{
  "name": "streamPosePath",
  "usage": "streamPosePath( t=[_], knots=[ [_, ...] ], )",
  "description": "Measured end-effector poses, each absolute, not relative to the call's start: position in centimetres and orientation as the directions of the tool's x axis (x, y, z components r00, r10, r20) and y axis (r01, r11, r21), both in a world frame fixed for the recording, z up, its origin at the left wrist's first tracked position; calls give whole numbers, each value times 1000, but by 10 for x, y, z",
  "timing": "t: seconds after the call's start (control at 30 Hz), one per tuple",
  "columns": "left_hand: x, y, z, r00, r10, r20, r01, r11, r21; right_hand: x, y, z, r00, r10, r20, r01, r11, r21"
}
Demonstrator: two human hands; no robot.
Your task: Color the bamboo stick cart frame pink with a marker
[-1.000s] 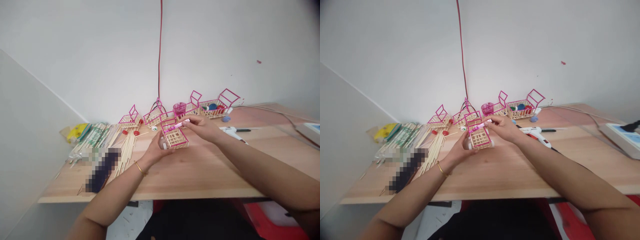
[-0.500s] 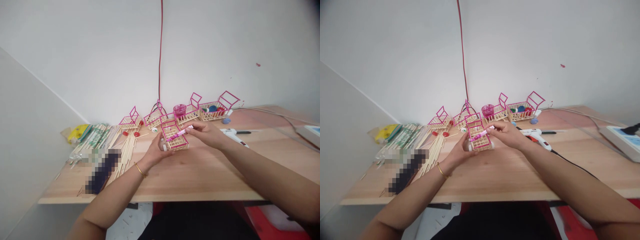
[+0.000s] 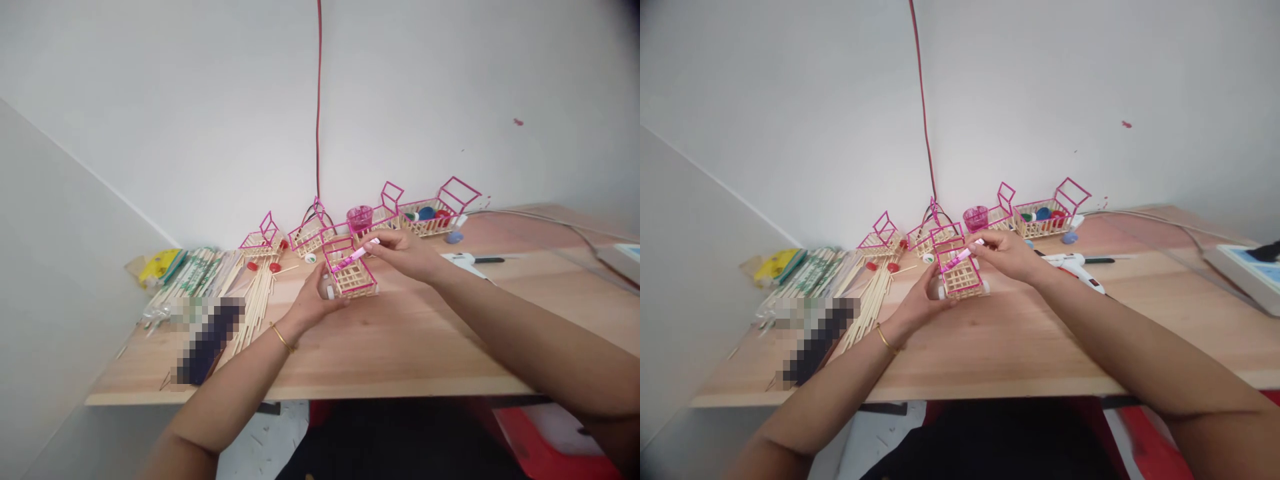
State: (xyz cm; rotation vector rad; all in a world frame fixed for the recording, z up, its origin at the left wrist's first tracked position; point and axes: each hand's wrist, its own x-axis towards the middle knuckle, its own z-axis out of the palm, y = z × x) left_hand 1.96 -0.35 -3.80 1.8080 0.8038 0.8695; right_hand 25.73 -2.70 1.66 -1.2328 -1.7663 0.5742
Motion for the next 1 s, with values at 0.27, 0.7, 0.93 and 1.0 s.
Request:
streamPosePath(
  t=[0.27, 0.7, 0.93, 1.0],
  knots=[
    [20, -3, -37, 551, 798, 243, 127, -369, 921, 263, -55, 15, -148, 928, 341, 527, 366, -767],
    [20, -3, -36, 574, 777, 258, 111, -386, 916, 263, -44, 17, -151, 906, 396, 548, 410, -729],
    [19, -3, -37, 568, 784, 251, 129, -387, 913, 264, -47, 23, -160, 910, 382, 557, 403, -726],
    [19, -3, -38, 562, 787, 255, 133, -390, 911, 262, -42, 24, -147, 911, 386, 555, 399, -730]
  ],
)
